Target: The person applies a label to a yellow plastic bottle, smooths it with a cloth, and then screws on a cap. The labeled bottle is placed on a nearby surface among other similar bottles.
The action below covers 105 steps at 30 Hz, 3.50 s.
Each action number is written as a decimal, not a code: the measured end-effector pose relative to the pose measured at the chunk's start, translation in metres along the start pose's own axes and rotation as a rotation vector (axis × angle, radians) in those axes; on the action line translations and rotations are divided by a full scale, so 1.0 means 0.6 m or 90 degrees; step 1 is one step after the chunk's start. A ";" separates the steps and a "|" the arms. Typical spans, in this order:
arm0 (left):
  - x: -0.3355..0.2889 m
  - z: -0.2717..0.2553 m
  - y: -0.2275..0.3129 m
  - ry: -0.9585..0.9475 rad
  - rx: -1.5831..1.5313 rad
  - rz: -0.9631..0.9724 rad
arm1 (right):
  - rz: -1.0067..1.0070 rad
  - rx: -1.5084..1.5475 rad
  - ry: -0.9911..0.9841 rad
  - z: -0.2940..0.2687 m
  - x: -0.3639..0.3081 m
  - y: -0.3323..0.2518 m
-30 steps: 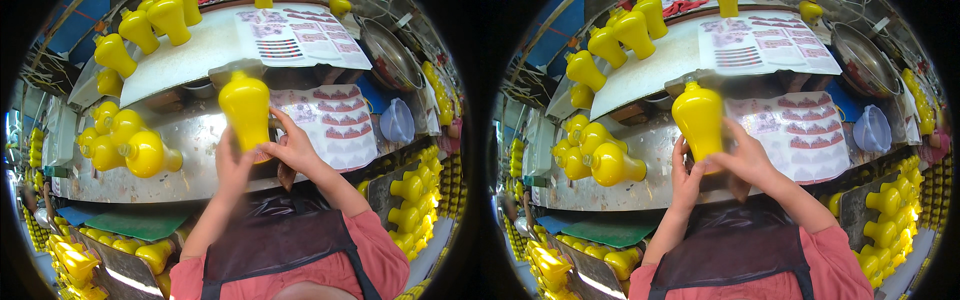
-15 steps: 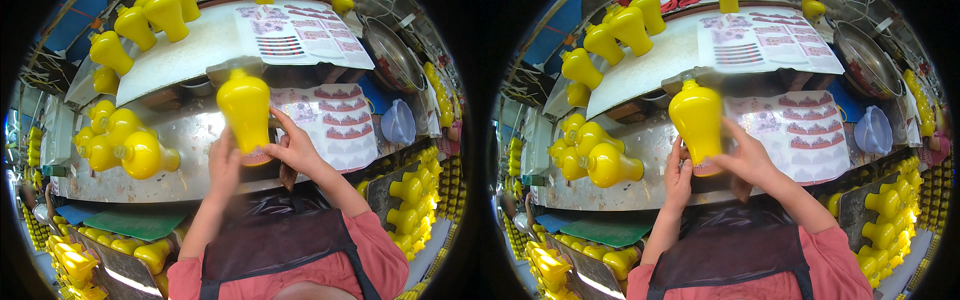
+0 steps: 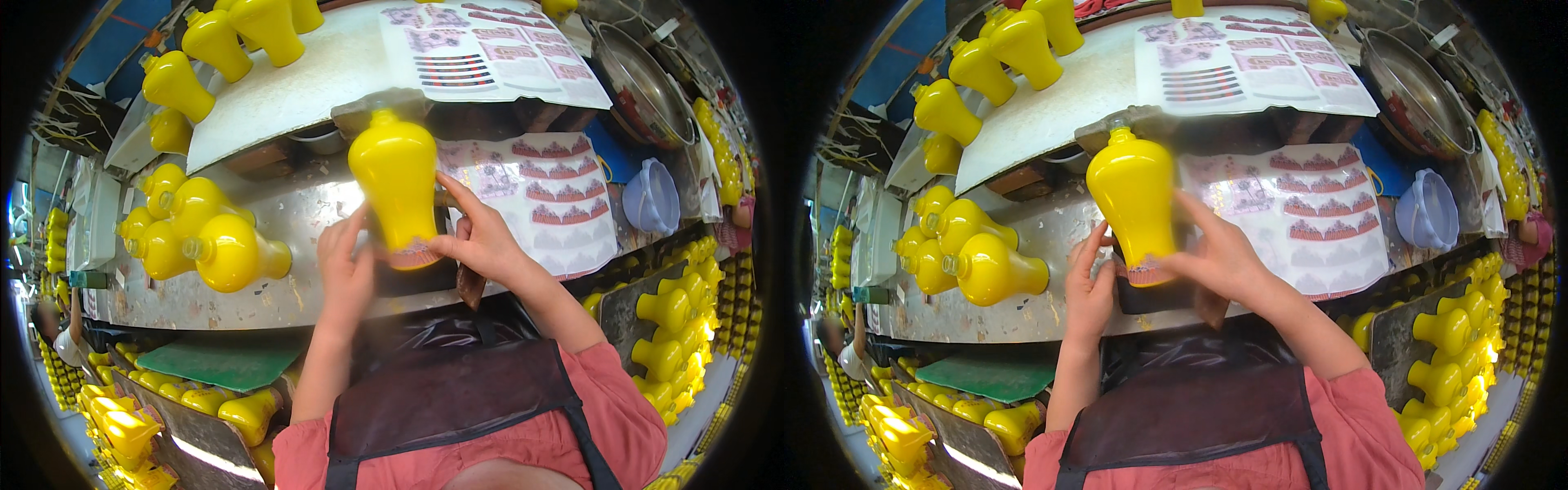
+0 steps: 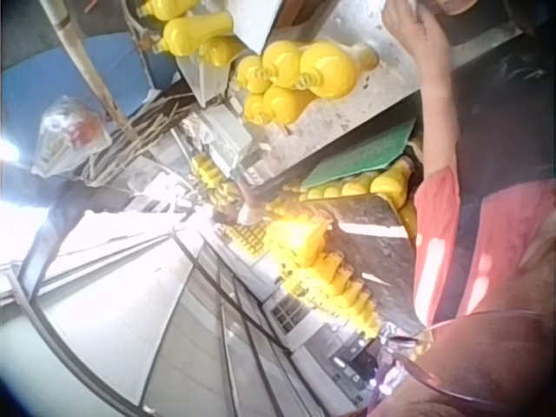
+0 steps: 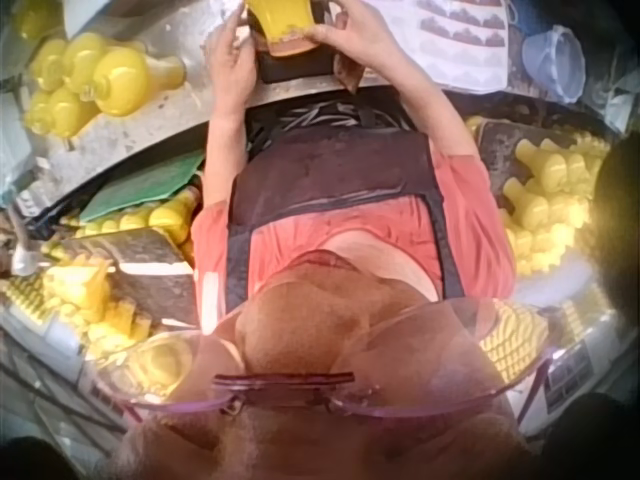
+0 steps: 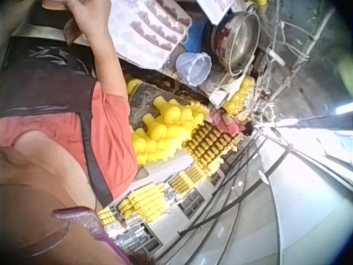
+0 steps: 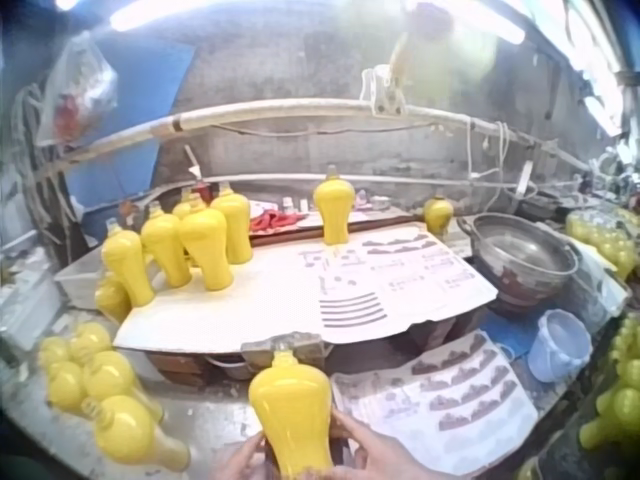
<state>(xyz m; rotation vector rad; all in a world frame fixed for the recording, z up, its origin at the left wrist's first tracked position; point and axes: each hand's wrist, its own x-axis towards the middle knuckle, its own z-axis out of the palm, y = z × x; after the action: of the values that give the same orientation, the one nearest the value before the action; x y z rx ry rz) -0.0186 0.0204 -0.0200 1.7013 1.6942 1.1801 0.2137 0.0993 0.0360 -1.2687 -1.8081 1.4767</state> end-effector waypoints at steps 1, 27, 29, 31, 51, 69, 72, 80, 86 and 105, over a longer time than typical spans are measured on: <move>0.001 -0.001 0.006 0.015 0.018 -0.001 | 0.003 -0.001 -0.003 -0.001 0.000 0.000; -0.012 0.045 0.039 0.015 -0.020 0.018 | -0.048 -0.038 0.046 0.023 -0.009 0.000; -0.010 0.045 0.040 0.015 -0.035 0.013 | -0.042 -0.033 0.048 0.023 -0.010 0.003; -0.008 0.046 0.040 0.031 -0.048 0.015 | -0.037 -0.035 0.049 0.022 -0.011 0.006; -0.017 0.059 0.022 0.044 -0.240 -0.068 | -0.051 0.041 0.040 0.029 -0.017 0.019; -0.018 0.058 0.010 0.026 -0.253 -0.043 | -0.040 0.025 0.051 0.028 -0.015 0.014; -0.019 0.054 0.010 -0.006 -0.267 -0.054 | -0.030 0.027 0.045 0.026 -0.015 0.013; -0.019 0.051 0.013 -0.014 -0.300 -0.088 | -0.024 0.008 0.046 0.025 -0.012 0.022; -0.014 0.052 0.030 0.010 -0.373 -0.135 | -0.033 0.085 0.033 0.028 -0.011 0.024; -0.013 0.056 0.027 0.000 -0.312 -0.097 | -0.030 0.045 0.032 0.025 -0.016 0.006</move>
<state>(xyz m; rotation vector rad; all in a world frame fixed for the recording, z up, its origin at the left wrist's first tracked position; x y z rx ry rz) 0.0190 0.0186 -0.0262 1.2515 1.3590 1.3796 0.2074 0.0837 0.0299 -1.2104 -1.7258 1.4570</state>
